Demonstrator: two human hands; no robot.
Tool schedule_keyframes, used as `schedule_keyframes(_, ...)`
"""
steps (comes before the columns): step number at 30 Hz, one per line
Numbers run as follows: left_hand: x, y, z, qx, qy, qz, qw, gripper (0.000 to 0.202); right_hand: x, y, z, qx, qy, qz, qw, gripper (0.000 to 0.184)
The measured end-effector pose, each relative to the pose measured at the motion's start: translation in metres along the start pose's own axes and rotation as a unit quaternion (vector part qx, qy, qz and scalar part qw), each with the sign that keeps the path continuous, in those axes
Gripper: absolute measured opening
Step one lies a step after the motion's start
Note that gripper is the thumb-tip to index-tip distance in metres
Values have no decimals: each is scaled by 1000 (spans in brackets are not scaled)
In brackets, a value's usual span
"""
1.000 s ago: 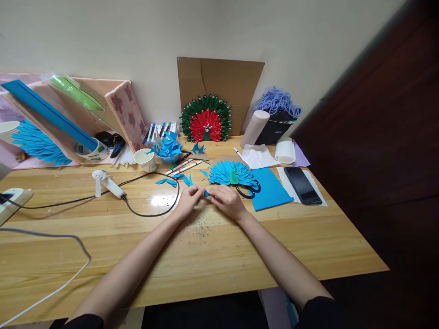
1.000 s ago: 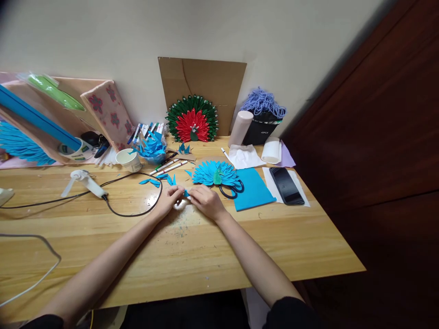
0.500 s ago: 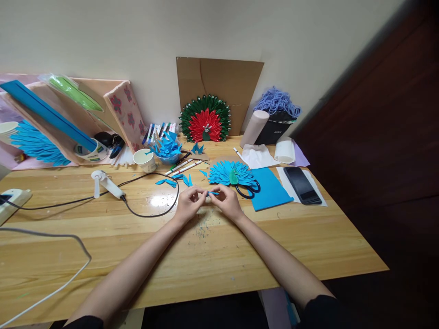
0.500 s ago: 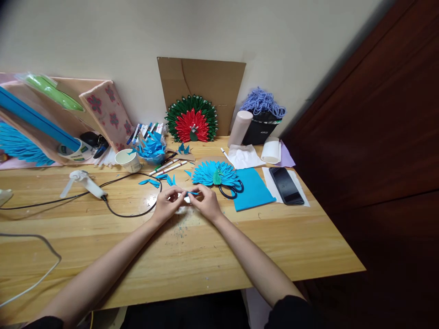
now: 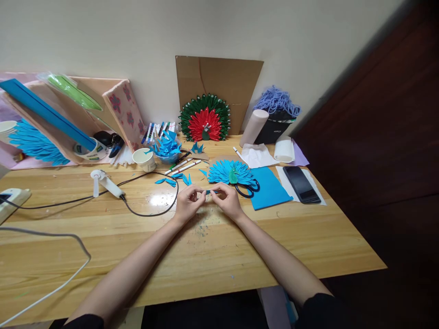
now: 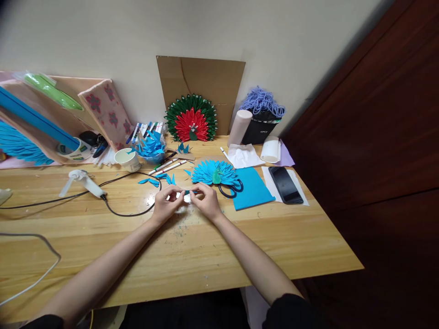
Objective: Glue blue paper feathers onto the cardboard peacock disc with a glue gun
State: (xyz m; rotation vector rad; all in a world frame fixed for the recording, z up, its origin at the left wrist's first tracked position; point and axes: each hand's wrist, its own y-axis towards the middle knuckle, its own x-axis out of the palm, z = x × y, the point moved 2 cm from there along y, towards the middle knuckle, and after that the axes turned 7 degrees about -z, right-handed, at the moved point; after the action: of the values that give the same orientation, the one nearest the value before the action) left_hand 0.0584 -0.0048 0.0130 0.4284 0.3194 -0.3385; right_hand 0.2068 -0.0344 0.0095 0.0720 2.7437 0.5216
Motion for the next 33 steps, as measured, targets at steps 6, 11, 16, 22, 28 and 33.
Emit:
schedule_keyframes(6,-1,2,-5,-57,-19,4,998,19,-7,2,6,21,-30,27,999,10)
schedule_keyframes(11,-1,5,-12,-129,-83,5,988,25,-14,2,1,-13,-82,65,994,13)
schedule_keyframes(16,3,7,-19,-167,-148,-49,974,30,-8,0,-6,-111,-153,7,982,15)
schedule_keyframes(22,4,11,-21,-178,-203,-70,960,31,-2,-1,-2,-124,-174,-4,977,18)
schedule_keyframes(28,4,10,-18,-193,-214,-87,954,35,-3,0,-2,-106,-175,6,979,15)
schedule_keyframes(33,5,10,-22,-189,-206,-81,957,32,-3,1,-2,-107,-159,6,981,13)
